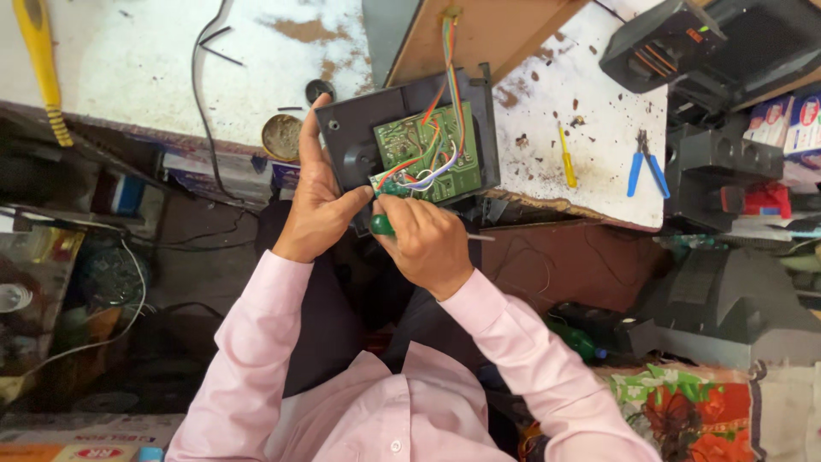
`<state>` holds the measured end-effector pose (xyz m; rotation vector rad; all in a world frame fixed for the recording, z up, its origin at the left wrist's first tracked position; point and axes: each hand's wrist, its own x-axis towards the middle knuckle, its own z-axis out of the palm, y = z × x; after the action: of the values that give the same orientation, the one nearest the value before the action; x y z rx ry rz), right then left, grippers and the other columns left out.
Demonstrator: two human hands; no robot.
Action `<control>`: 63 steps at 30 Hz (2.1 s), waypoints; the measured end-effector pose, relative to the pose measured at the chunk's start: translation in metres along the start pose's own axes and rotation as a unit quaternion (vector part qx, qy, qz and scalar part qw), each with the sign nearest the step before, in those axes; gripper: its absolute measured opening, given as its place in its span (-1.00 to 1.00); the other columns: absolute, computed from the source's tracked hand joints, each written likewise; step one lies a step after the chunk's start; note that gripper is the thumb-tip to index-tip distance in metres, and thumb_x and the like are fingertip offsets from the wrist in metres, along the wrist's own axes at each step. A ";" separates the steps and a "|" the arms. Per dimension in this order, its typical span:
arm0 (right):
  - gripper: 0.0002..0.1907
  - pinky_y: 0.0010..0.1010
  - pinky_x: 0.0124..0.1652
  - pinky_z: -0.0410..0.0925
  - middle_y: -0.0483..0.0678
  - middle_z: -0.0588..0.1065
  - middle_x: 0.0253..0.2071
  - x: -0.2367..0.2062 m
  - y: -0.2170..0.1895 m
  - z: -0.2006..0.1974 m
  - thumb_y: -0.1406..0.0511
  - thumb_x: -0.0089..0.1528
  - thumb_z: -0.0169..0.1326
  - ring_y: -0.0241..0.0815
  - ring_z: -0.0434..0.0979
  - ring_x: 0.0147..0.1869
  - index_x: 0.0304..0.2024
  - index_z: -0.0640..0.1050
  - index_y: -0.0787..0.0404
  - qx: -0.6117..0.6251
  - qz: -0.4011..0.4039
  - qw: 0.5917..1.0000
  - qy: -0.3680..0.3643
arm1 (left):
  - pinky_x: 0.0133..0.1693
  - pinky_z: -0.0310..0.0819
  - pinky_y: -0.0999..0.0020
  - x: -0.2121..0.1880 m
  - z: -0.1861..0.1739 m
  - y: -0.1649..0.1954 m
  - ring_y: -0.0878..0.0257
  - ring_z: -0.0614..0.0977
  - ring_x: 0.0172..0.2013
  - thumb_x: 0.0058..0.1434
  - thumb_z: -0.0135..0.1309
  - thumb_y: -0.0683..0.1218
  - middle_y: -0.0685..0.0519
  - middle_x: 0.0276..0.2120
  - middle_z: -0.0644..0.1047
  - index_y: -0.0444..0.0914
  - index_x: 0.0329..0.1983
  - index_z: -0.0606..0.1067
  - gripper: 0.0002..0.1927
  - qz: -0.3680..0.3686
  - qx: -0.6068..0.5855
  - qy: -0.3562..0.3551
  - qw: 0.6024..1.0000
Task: The person uses a green-handled screwdriver to adjust components on a circuit board inside a black electronic device. They then use a yellow test probe to check connections on the board. Finally, they reassemble the device by placing the front panel back on and securing it.
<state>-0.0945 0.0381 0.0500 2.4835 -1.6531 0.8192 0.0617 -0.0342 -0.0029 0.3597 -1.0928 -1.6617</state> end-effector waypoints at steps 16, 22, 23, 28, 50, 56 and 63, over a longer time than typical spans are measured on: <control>-0.89 -0.33 -0.48 0.33 -0.11 0.36 -0.47 0.005 0.004 -0.020 0.31 0.24 0.14 -0.18 0.48 -0.44 -0.32 0.46 0.16 -0.127 -0.101 0.985 -0.060 | 0.41 0.25 0.30 -0.005 0.011 0.004 0.19 0.28 0.47 0.08 -0.08 -0.52 -0.06 0.51 0.15 -0.06 0.65 -0.28 0.17 -0.019 0.007 0.006 1.000; -0.84 -0.28 -0.26 0.43 0.00 0.54 -0.26 0.013 -0.006 -0.053 0.31 0.31 0.23 0.00 0.60 -0.24 -0.14 0.52 0.23 0.117 0.058 0.991 -0.015 | 0.44 0.21 0.30 -0.007 0.010 0.005 0.18 0.26 0.47 0.00 -0.06 -0.51 -0.06 0.50 0.16 -0.08 0.66 -0.25 0.20 -0.008 0.000 -0.004 1.000; -0.80 -0.34 -0.31 0.43 0.03 0.54 -0.25 0.014 -0.007 -0.063 0.38 0.26 0.18 -0.07 0.59 -0.31 -0.06 0.52 0.27 0.155 0.126 0.980 -0.024 | 0.47 0.17 0.30 -0.007 0.009 0.005 0.19 0.25 0.47 0.00 -0.03 -0.51 -0.05 0.49 0.16 -0.08 0.67 -0.24 0.21 0.005 0.013 -0.007 1.000; -0.63 -0.38 0.03 0.46 0.11 0.57 -0.06 -0.003 -0.013 -0.109 0.46 0.41 0.09 -0.14 0.60 -0.03 0.26 0.39 0.34 0.246 0.134 0.958 0.055 | 0.47 0.16 0.28 -0.008 0.004 0.005 0.16 0.25 0.50 -0.01 0.06 -0.50 -0.04 0.51 0.15 -0.08 0.66 -0.27 0.26 -0.006 0.007 -0.020 1.000; -0.62 -0.18 0.14 0.56 0.21 0.57 -0.02 -0.035 -0.005 -0.065 0.34 0.47 0.08 0.08 0.68 0.10 0.20 0.19 0.24 0.347 0.067 0.925 0.143 | 0.43 0.21 0.31 -0.006 -0.001 0.000 0.19 0.24 0.48 0.01 0.09 -0.55 -0.04 0.53 0.12 -0.06 0.65 -0.30 0.29 -0.020 0.017 -0.013 1.000; -0.46 -0.25 -0.04 0.59 0.20 0.59 -0.08 -0.022 -0.013 -0.065 0.26 0.28 0.34 -0.05 0.69 -0.08 0.07 0.27 0.29 0.291 0.081 0.940 0.161 | 0.47 0.07 0.29 -0.001 0.007 0.005 0.16 0.17 0.51 -0.05 0.09 -0.55 -0.06 0.54 0.10 -0.12 0.65 -0.27 0.29 0.006 0.058 -0.006 0.998; -0.36 -0.05 0.18 0.48 0.38 0.48 0.08 -0.008 -0.018 -0.087 0.27 0.34 0.07 0.30 0.59 0.16 0.42 0.16 0.19 0.163 -0.056 0.971 0.169 | 0.40 0.17 0.26 0.001 0.023 0.018 0.12 0.25 0.45 -0.07 0.00 -0.51 -0.08 0.47 0.17 -0.14 0.62 -0.24 0.22 -0.021 0.018 0.021 0.999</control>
<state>-0.1160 0.0805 0.1260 2.4155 -1.3420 1.5039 0.0559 -0.0241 0.0243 0.4410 -1.0920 -1.6651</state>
